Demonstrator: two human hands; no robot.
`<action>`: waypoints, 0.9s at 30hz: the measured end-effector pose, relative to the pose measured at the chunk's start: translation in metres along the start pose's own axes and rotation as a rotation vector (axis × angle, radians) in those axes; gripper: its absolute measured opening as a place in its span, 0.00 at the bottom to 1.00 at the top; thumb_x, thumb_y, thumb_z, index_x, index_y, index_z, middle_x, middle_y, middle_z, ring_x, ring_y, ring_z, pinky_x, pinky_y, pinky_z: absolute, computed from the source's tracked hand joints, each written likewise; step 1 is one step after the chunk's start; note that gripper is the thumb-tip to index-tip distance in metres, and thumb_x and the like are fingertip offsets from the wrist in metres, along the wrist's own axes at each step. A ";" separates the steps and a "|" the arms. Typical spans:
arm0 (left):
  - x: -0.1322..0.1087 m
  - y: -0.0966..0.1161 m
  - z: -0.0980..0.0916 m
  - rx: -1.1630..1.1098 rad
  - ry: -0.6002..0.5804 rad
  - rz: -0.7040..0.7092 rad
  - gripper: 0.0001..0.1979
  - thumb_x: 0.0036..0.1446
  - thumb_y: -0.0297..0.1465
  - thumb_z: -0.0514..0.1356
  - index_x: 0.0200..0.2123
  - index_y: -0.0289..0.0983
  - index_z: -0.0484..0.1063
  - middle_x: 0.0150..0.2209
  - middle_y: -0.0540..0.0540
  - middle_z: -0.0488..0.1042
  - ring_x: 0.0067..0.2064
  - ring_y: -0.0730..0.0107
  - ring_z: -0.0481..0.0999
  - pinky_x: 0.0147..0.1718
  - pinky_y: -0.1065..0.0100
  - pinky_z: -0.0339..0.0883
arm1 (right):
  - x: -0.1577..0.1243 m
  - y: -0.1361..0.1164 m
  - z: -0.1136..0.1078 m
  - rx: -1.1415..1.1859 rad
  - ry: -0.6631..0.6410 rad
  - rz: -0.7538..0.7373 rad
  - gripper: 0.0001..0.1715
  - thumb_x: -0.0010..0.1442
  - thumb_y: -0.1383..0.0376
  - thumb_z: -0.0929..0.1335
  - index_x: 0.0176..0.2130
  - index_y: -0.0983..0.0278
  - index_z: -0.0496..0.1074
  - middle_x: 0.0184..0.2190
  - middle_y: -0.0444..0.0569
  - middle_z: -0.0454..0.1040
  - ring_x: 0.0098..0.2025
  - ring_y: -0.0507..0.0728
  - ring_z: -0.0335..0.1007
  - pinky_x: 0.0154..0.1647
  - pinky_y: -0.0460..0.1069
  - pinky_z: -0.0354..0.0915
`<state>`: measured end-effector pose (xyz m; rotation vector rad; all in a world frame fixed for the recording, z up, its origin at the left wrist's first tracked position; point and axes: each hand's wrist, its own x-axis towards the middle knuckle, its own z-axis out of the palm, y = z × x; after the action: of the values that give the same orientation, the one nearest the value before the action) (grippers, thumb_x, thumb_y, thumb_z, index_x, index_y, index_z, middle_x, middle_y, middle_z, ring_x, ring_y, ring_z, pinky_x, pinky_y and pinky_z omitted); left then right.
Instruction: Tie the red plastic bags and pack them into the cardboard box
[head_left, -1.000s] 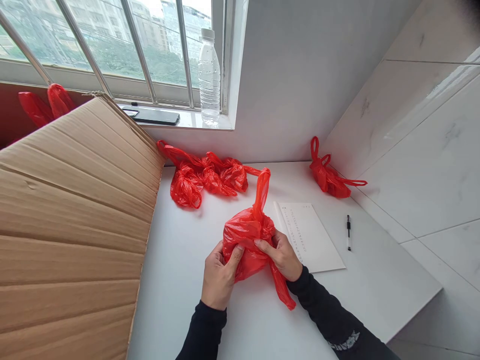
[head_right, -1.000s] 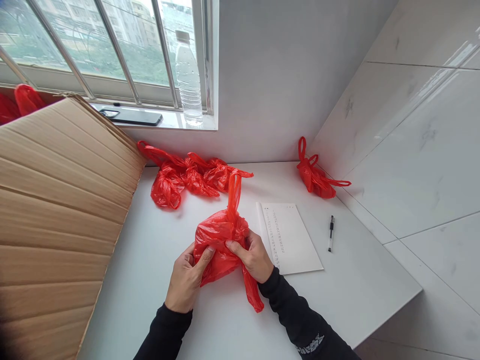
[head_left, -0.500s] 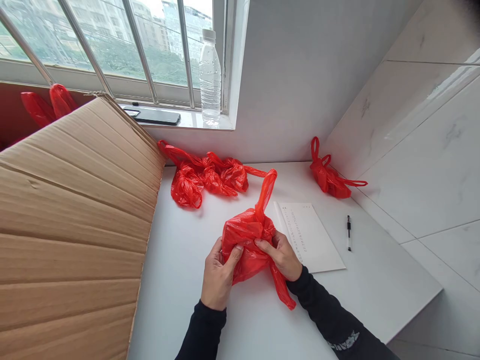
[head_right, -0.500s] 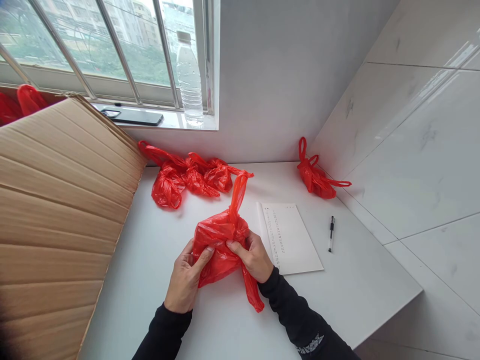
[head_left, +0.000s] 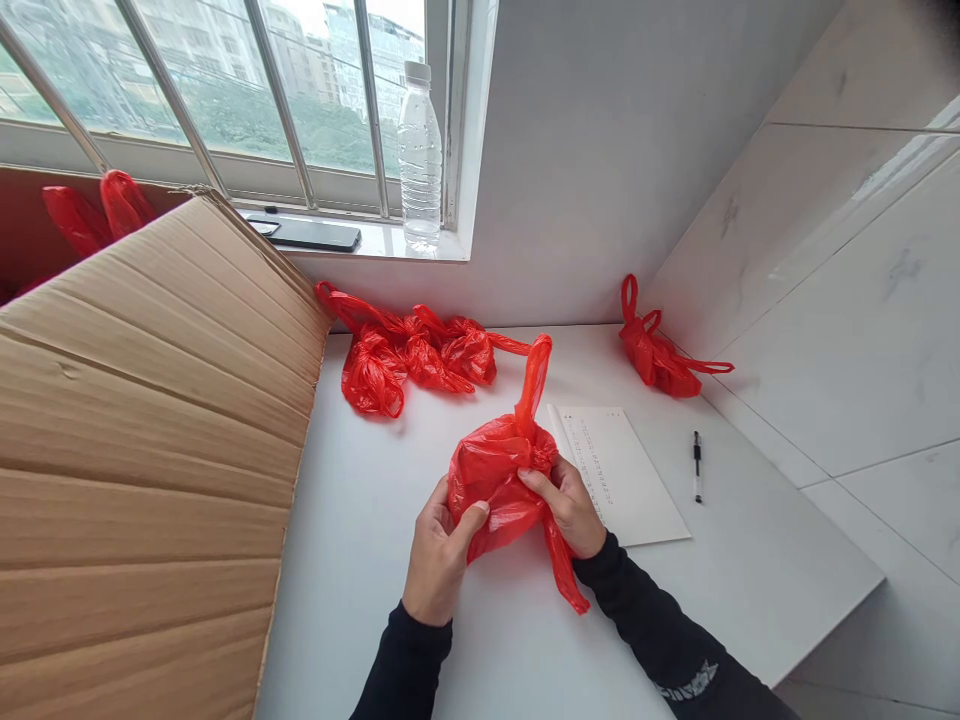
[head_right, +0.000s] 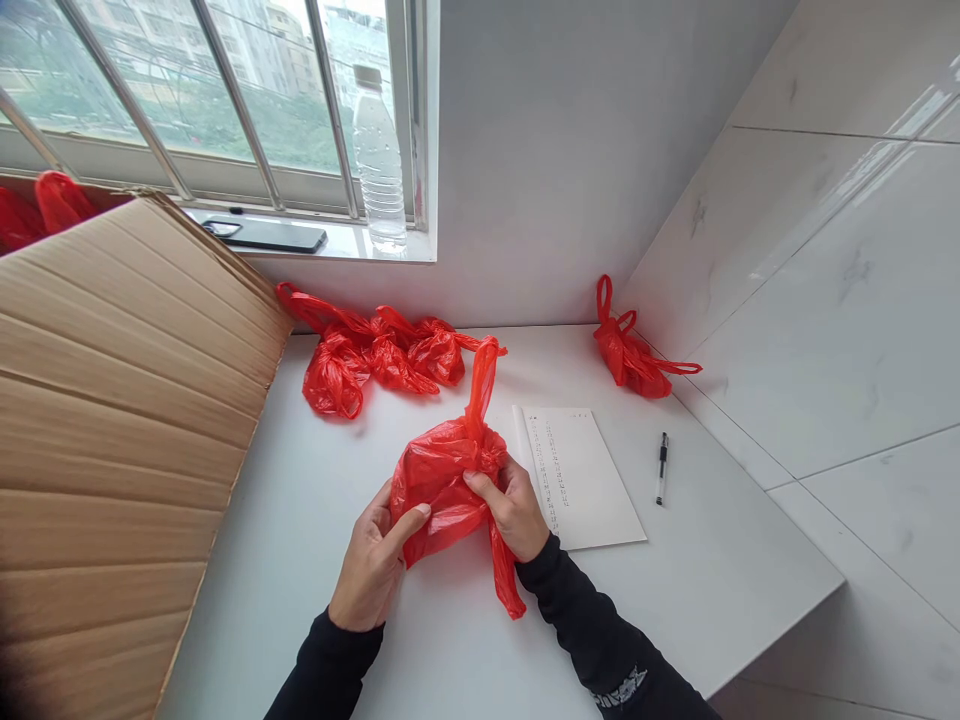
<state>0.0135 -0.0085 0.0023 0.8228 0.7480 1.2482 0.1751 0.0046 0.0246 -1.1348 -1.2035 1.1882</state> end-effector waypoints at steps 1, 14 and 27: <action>0.000 -0.001 -0.001 0.010 0.003 0.001 0.22 0.54 0.34 0.64 0.52 0.38 0.71 0.50 0.41 0.76 0.49 0.56 0.75 0.50 0.59 0.67 | 0.000 0.001 0.000 0.003 0.007 0.002 0.14 0.59 0.57 0.70 0.42 0.63 0.73 0.39 0.49 0.77 0.43 0.60 0.73 0.47 0.53 0.67; 0.003 -0.007 -0.002 -0.075 0.047 -0.065 0.19 0.54 0.37 0.65 0.48 0.35 0.73 0.42 0.41 0.79 0.45 0.56 0.76 0.44 0.60 0.70 | -0.001 -0.002 0.002 0.022 -0.052 0.003 0.16 0.59 0.56 0.69 0.44 0.63 0.73 0.43 0.50 0.77 0.44 0.61 0.73 0.49 0.54 0.67; -0.005 0.005 0.007 -0.045 -0.162 0.017 0.32 0.46 0.21 0.58 0.57 0.39 0.66 0.55 0.41 0.70 0.51 0.56 0.70 0.43 0.65 0.67 | 0.005 0.001 -0.001 0.166 0.152 0.010 0.15 0.57 0.57 0.71 0.42 0.63 0.74 0.38 0.49 0.77 0.42 0.60 0.72 0.44 0.53 0.68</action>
<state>0.0164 -0.0136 0.0106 0.8828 0.5818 1.1938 0.1758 0.0100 0.0235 -1.0861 -0.9671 1.1649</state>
